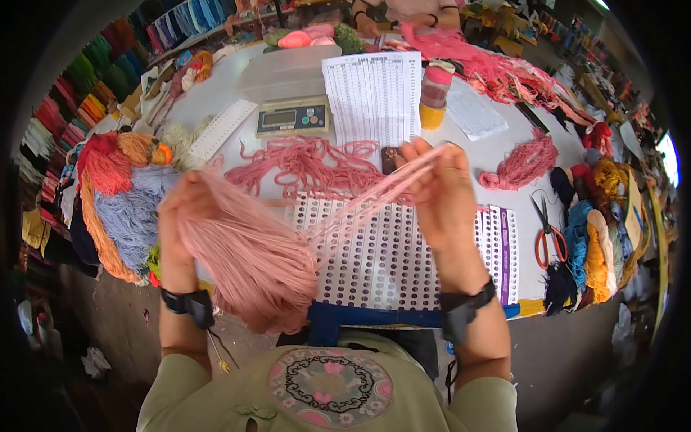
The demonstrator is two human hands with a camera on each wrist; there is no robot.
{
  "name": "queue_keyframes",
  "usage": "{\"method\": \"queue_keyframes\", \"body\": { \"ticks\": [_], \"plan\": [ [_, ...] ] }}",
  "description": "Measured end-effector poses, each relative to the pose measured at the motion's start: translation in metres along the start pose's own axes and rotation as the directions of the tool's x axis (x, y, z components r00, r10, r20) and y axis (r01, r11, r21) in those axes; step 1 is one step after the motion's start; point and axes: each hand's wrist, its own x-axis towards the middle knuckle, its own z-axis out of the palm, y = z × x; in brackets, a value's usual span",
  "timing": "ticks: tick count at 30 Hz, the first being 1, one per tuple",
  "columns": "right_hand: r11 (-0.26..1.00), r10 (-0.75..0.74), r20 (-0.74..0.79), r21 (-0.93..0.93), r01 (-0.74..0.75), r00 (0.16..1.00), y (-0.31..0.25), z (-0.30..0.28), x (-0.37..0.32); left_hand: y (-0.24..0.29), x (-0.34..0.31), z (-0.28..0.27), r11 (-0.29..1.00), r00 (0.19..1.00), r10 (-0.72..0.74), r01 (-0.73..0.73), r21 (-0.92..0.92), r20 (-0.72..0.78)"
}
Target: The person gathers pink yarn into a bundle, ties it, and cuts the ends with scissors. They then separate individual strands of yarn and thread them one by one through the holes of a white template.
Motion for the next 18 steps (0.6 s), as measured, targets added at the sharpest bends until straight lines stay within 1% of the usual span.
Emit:
{"method": "queue_keyframes", "body": {
  "ticks": [1, 2, 4, 5, 6, 7, 8, 9, 10, 11, 12, 13, 14, 15, 16, 17, 18],
  "plan": [
    [0.972, 0.086, 0.009, 0.218, -0.086, 0.996, -0.005, -0.023, -0.001, 0.022, -0.007, -0.022, 0.999, 0.998, 0.033, -0.033, -0.012, -0.046],
    [0.89, 0.162, 0.035, 0.426, -0.161, 0.986, -0.011, -0.046, -0.001, 0.047, -0.012, -0.047, 0.997, 0.994, 0.066, -0.068, -0.022, -0.088],
    [0.932, 0.228, -0.041, 0.299, -0.206, 0.973, -0.029, -0.088, -0.007, 0.097, -0.032, -0.091, 0.99, 0.985, 0.093, -0.108, -0.096, -0.147],
    [0.957, 0.249, -0.059, 0.171, -0.236, 0.967, -0.037, -0.124, -0.006, 0.13, -0.046, -0.118, 0.981, 0.947, 0.192, -0.193, 0.025, -0.256],
    [0.964, 0.267, -0.079, 0.042, -0.264, 0.961, -0.045, -0.163, -0.002, 0.163, -0.06, -0.141, 0.953, 0.889, 0.298, -0.259, 0.157, -0.347],
    [0.962, 0.209, -0.263, -0.117, -0.246, 0.942, -0.061, -0.19, 0.003, 0.199, -0.077, -0.161, 0.949, 0.874, 0.314, -0.297, 0.103, -0.37],
    [0.928, 0.116, -0.426, -0.275, -0.251, 0.897, -0.079, -0.213, 0.007, 0.219, -0.086, -0.173, 0.94, 0.858, 0.328, -0.336, 0.05, -0.394],
    [0.901, -0.012, -0.521, -0.375, -0.217, 0.853, -0.102, -0.235, 0.015, 0.218, -0.087, -0.163, 0.942, 0.857, 0.324, -0.333, 0.049, -0.401],
    [0.858, -0.149, -0.591, -0.476, -0.194, 0.793, -0.117, -0.246, 0.024, 0.212, -0.088, -0.137, 0.874, 0.817, 0.486, -0.444, 0.199, -0.31],
    [0.853, -0.147, -0.59, -0.482, -0.199, 0.794, -0.113, -0.236, 0.032, 0.199, -0.086, -0.113, 0.768, 0.757, 0.624, -0.549, 0.33, -0.195],
    [0.824, -0.219, -0.483, -0.557, -0.105, 0.848, -0.103, -0.212, 0.04, 0.174, -0.072, -0.091, 0.779, 0.802, 0.594, -0.555, 0.293, -0.061],
    [0.787, -0.283, -0.367, -0.618, -0.005, 0.886, -0.089, -0.183, 0.045, 0.137, -0.05, -0.065, 0.791, 0.828, 0.556, -0.555, 0.257, 0.077],
    [0.756, -0.171, -0.296, -0.651, -0.067, 0.94, -0.063, -0.138, 0.042, 0.087, -0.027, -0.034, 0.799, 0.829, 0.56, -0.541, 0.263, 0.007],
    [0.528, -0.053, -0.024, -0.849, 0.008, 0.998, -0.041, -0.104, 0.044, 0.06, -0.012, -0.033, 0.766, 0.858, 0.511, -0.424, 0.483, -0.057],
    [0.312, 0.07, 0.25, -0.925, 0.217, 0.966, -0.018, -0.07, 0.046, 0.033, 0.003, -0.032, 0.683, 0.88, 0.459, -0.262, 0.682, -0.121],
    [0.684, 0.228, 0.247, -0.729, 0.025, 0.942, -0.001, -0.017, 0.035, 0.005, 0.018, -0.031, 0.566, 0.896, 0.403, -0.086, 0.82, -0.184],
    [0.803, 0.267, 0.405, -0.595, 0.031, 0.874, 0.041, -0.009, 0.036, -0.024, 0.04, -0.031, 0.649, 0.958, 0.26, -0.079, 0.757, -0.122]
  ]
}}
